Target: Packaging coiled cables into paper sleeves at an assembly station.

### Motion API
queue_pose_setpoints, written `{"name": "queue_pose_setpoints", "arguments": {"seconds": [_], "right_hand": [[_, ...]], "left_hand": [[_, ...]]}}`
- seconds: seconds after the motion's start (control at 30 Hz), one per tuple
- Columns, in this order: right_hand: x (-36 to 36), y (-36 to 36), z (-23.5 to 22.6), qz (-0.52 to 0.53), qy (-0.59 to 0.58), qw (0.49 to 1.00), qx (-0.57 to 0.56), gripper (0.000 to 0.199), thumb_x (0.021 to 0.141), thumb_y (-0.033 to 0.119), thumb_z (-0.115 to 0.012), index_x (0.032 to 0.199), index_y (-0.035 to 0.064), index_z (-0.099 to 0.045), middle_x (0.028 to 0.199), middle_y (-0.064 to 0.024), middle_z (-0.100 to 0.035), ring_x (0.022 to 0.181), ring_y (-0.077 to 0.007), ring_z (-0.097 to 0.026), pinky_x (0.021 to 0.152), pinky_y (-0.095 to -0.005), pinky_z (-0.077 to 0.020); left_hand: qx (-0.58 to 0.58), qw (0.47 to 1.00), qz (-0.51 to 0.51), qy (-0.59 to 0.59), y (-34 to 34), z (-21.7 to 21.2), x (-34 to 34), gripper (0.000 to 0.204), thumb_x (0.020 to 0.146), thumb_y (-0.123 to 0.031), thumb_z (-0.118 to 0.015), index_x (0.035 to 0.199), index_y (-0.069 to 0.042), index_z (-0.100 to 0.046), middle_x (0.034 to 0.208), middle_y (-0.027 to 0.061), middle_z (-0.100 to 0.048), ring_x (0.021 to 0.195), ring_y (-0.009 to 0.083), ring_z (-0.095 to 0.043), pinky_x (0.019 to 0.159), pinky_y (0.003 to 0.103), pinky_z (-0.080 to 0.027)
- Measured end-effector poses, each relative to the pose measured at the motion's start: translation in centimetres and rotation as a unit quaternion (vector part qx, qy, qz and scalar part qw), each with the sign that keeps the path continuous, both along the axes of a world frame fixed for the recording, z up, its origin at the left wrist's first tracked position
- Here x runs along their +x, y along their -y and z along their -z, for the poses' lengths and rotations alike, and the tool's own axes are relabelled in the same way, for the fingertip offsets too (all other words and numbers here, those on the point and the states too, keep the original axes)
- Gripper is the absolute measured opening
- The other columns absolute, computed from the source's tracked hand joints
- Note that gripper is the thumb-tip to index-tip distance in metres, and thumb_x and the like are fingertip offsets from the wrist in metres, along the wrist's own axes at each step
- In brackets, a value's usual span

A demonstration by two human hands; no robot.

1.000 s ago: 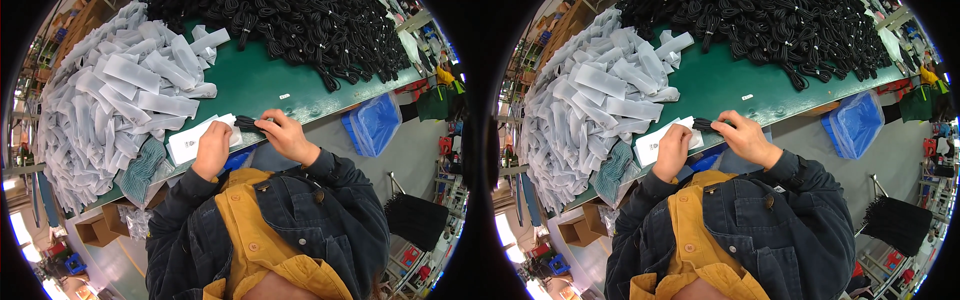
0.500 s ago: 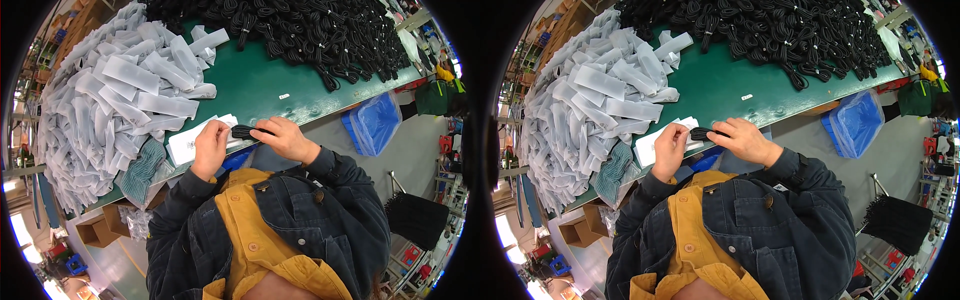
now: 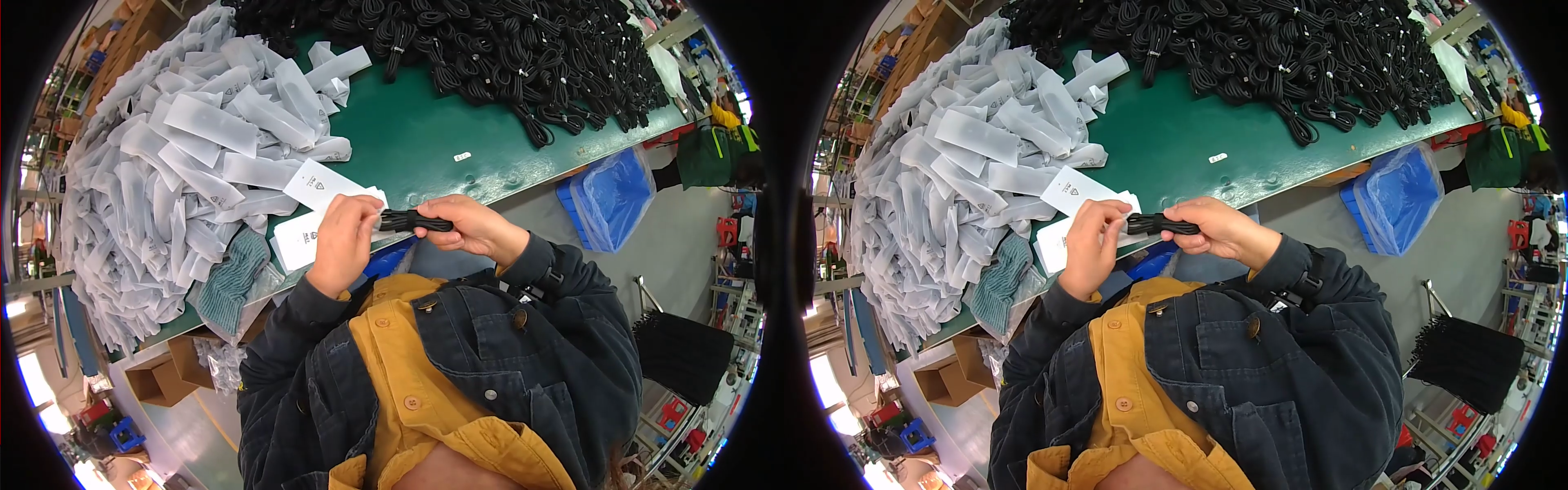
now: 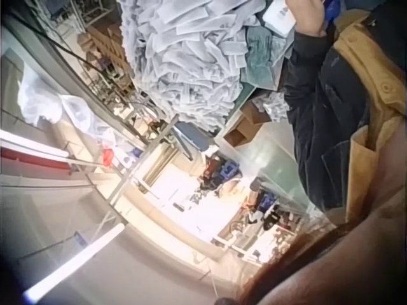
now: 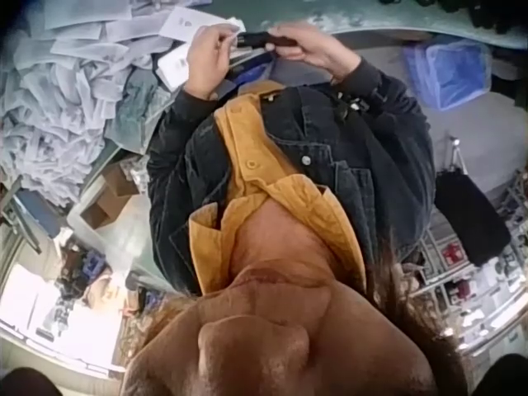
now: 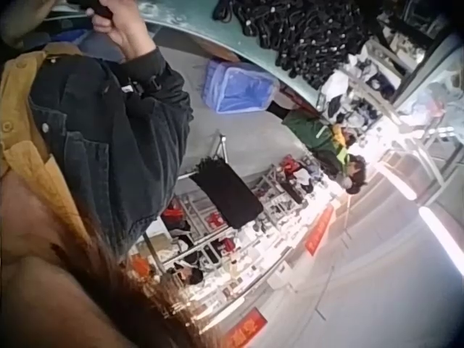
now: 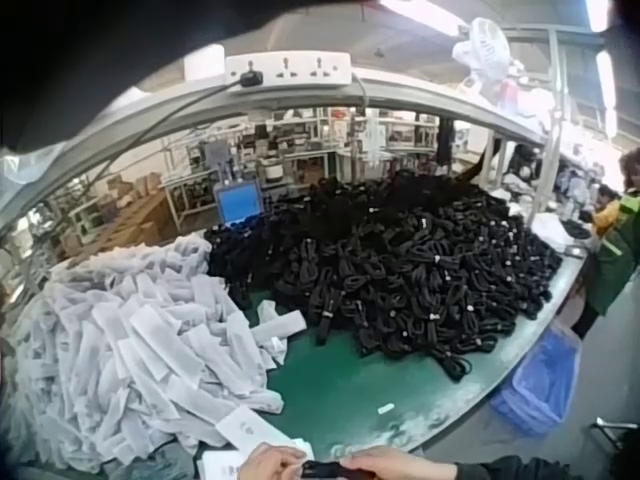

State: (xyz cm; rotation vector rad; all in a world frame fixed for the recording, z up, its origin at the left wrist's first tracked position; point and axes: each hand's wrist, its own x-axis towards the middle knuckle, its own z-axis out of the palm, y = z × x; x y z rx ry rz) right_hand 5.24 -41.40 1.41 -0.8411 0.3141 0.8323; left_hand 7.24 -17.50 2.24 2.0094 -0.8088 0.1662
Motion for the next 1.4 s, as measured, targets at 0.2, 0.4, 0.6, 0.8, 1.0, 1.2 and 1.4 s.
{"name": "queue_pose_setpoints", "arguments": {"seconds": [0.2, 0.4, 0.6, 0.8, 1.0, 1.2, 1.4], "right_hand": [[0.2, -0.8, 0.9, 0.073, -0.098, 0.986, 0.118, 0.028, 0.105, 0.016, -0.046, 0.098, -0.01, -0.052, 0.076, -0.0106, -0.056, 0.05, -0.0098, -0.041, 0.044, -0.0235, -0.0327], [1.1, -1.0, 0.6, 0.099, -0.122, 0.982, 0.108, 0.026, 0.105, 0.017, -0.042, 0.101, -0.0081, -0.05, 0.084, -0.0142, -0.059, 0.049, -0.01, -0.042, 0.043, -0.0231, -0.0335], [1.1, -1.6, -0.5, 0.062, 0.012, 0.998, 0.004, 0.027, 0.104, 0.016, -0.042, 0.103, -0.007, -0.055, 0.078, -0.0144, -0.063, 0.051, -0.0131, -0.045, 0.046, -0.0271, -0.0396], [1.6, -1.4, 0.2, -0.04, 0.55, 0.756, -0.353, 0.025, 0.104, 0.017, -0.042, 0.113, 0.0012, -0.059, 0.075, -0.0053, -0.064, 0.05, -0.0118, -0.045, 0.048, -0.0253, -0.0388], [2.3, -1.5, -0.5, -0.018, 0.355, 0.888, -0.293, 0.027, 0.106, 0.019, -0.042, 0.115, -0.0011, -0.057, 0.079, -0.0058, -0.064, 0.051, -0.0082, -0.045, 0.048, -0.0224, -0.0356], [2.6, -0.4, 0.2, -0.041, 0.107, 0.993, -0.036, 0.024, 0.105, 0.015, -0.044, 0.116, 0.0005, -0.059, 0.082, -0.0055, -0.064, 0.063, -0.0114, -0.059, 0.052, -0.0242, -0.0419], [2.3, -1.8, -0.5, -0.024, 0.703, 0.601, -0.38, 0.017, 0.099, 0.01, -0.055, 0.113, 0.0033, -0.062, 0.084, -0.0103, -0.063, 0.068, -0.0229, -0.064, 0.056, -0.0325, -0.0489]], "left_hand": [[-0.015, 0.999, -0.025, -0.019, -0.2, 0.1, 0.5, 0.007, 0.089, 0.005, -0.058, 0.093, -0.001, -0.055, 0.11, 0.0105, -0.068, 0.079, 0.0191, -0.058, 0.069, 0.028, -0.048], [-0.049, 0.988, -0.056, -0.136, -0.4, 0.3, 1.3, 0.006, 0.09, 0.003, -0.057, 0.094, -0.001, -0.054, 0.113, 0.0124, -0.066, 0.082, 0.0221, -0.057, 0.072, 0.031, -0.048], [-0.025, 0.983, -0.077, -0.166, -0.2, 1.0, 1.9, 0.007, 0.09, 0.002, -0.057, 0.093, -0.001, -0.052, 0.115, 0.0153, -0.063, 0.093, 0.0311, -0.057, 0.078, 0.037, -0.048], [-0.016, 0.993, -0.052, -0.108, -0.2, 0.7, 2.3, 0.008, 0.089, 0.002, -0.057, 0.093, -0.001, -0.051, 0.115, 0.0152, -0.062, 0.099, 0.0311, -0.056, 0.079, 0.038, -0.047], [-0.032, 0.996, -0.039, -0.078, -0.4, 0.2, 2.3, 0.01, 0.087, 0.005, -0.058, 0.091, -0.001, -0.051, 0.115, 0.0147, -0.059, 0.102, 0.032, -0.055, 0.081, 0.038, -0.048], [-0.026, 0.996, -0.038, -0.08, -0.4, -0.5, 1.9, 0.011, 0.084, 0.007, -0.059, 0.091, 0.0, -0.052, 0.115, 0.0152, -0.058, 0.104, 0.0334, -0.055, 0.084, 0.038, -0.048], [0.009, 0.999, -0.03, -0.017, -0.4, -0.7, 2.4, 0.013, 0.083, 0.006, -0.061, 0.091, 0.0, -0.053, 0.117, 0.0159, -0.056, 0.106, 0.0352, -0.055, 0.089, 0.039, -0.046]]}}
